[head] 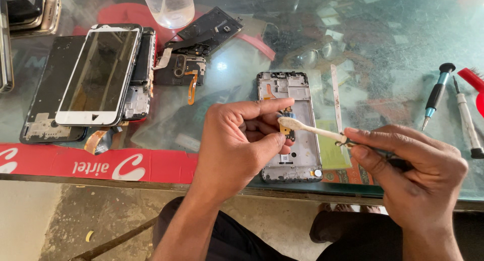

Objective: The person uses tweezers to lift and reposition a ribbon cable inside a disassembled smartphone. They then attach a cracked screen to the phone frame and clean a small circuit board with a cotton swab. The person handles multiple phone parts and tools on a glass workbench.

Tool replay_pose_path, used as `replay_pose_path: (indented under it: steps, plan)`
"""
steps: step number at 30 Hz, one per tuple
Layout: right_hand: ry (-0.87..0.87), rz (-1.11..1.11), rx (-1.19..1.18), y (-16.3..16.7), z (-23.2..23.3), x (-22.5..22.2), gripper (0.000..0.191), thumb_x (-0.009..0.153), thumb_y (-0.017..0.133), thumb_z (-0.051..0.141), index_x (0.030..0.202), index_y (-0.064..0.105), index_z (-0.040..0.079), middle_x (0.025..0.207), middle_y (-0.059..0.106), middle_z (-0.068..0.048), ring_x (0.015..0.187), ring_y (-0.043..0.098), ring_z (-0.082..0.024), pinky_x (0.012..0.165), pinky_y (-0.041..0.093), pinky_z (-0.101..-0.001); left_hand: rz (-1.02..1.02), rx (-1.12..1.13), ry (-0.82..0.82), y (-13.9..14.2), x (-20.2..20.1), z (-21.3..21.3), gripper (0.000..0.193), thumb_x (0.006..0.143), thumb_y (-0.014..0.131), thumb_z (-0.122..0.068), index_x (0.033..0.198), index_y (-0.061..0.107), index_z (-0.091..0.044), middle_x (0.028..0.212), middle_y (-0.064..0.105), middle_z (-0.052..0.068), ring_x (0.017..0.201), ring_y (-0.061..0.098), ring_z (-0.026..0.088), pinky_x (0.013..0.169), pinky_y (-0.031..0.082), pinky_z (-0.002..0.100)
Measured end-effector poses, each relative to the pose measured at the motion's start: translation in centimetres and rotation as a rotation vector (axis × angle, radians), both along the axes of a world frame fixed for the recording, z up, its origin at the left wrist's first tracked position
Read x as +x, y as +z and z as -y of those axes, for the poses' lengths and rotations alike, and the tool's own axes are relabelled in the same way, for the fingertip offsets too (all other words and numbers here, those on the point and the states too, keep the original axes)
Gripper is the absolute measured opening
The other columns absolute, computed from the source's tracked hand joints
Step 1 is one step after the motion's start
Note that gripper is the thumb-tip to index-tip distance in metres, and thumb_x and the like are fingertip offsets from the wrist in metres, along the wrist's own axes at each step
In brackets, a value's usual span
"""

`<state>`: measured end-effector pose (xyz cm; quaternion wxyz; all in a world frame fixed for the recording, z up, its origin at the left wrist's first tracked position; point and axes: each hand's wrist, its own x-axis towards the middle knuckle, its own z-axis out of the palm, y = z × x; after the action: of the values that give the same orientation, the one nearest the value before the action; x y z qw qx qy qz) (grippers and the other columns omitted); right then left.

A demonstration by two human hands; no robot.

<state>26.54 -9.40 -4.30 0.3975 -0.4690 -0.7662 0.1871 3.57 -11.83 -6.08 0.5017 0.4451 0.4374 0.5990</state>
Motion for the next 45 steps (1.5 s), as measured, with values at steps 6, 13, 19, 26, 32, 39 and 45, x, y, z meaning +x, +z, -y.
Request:
replay_pose_path:
  steps: [6,13,19,26,32,39,45]
  plan:
    - [-0.108,0.040,0.016,-0.5,0.1,0.1,0.024,0.087,0.079,-0.001,0.111,0.077,-0.002,0.078,0.071,-0.014,0.061,0.059,-0.016,0.050,0.040,-0.0266,-0.008,0.015,-0.012,0.1,-0.1,0.1,0.043,0.080,0.064,0.013,0.121,0.074,0.007,0.088,0.071,0.008,0.074,0.075,0.012,0.070,0.064,0.024]
    - [-0.007,-0.017,0.006,-0.5,0.1,0.5,0.023,0.087,0.076,0.001,0.110,0.078,0.002,0.083,0.072,-0.009,0.061,0.063,-0.010,0.056,0.044,-0.0236,0.006,0.003,0.007,0.0,0.0,0.0,0.041,0.080,0.064,0.013,0.118,0.075,0.006,0.089,0.074,0.009,0.073,0.074,0.012,0.068,0.063,0.024]
    - [-0.038,-0.033,-0.010,-0.4,0.1,0.0,0.022,0.086,0.078,0.001,0.107,0.077,0.002,0.082,0.073,-0.008,0.063,0.064,-0.009,0.053,0.044,-0.0227,-0.011,0.011,-0.005,-0.1,-0.1,0.1,0.042,0.079,0.063,0.014,0.119,0.075,0.006,0.088,0.075,0.008,0.073,0.074,0.011,0.068,0.062,0.023]
    - [-0.120,0.036,0.013,-0.1,0.5,-0.4,0.024,0.085,0.080,-0.002,0.108,0.078,0.002,0.080,0.071,-0.008,0.060,0.058,-0.010,0.050,0.041,-0.0247,0.005,0.017,-0.021,-0.2,-0.2,0.1,0.041,0.080,0.064,0.014,0.119,0.074,0.006,0.089,0.074,0.008,0.073,0.074,0.011,0.068,0.063,0.023]
    - [-0.091,0.003,0.033,-0.1,0.6,-0.5,0.022,0.087,0.078,-0.003,0.109,0.078,0.002,0.082,0.072,-0.009,0.062,0.061,-0.010,0.054,0.043,-0.0247,0.003,0.019,-0.008,-0.3,-0.1,0.1,0.041,0.080,0.064,0.014,0.119,0.074,0.006,0.087,0.072,0.006,0.073,0.075,0.011,0.068,0.063,0.023]
    - [0.013,-0.010,-0.022,0.1,0.2,-0.4,0.018,0.087,0.075,-0.001,0.103,0.078,0.004,0.079,0.074,-0.006,0.063,0.070,-0.006,0.053,0.050,-0.0206,-0.065,0.008,0.003,0.0,-0.1,0.1,0.040,0.079,0.062,0.013,0.116,0.075,0.005,0.085,0.074,0.007,0.070,0.072,0.009,0.064,0.061,0.022]
    - [-0.074,0.021,-0.004,-0.3,0.3,-0.4,0.022,0.086,0.077,-0.003,0.108,0.077,-0.001,0.078,0.073,-0.011,0.059,0.062,-0.012,0.048,0.041,-0.0235,-0.056,0.051,-0.023,0.1,-0.3,0.2,0.039,0.079,0.062,0.014,0.115,0.075,0.006,0.086,0.073,0.007,0.071,0.071,0.009,0.067,0.061,0.022]
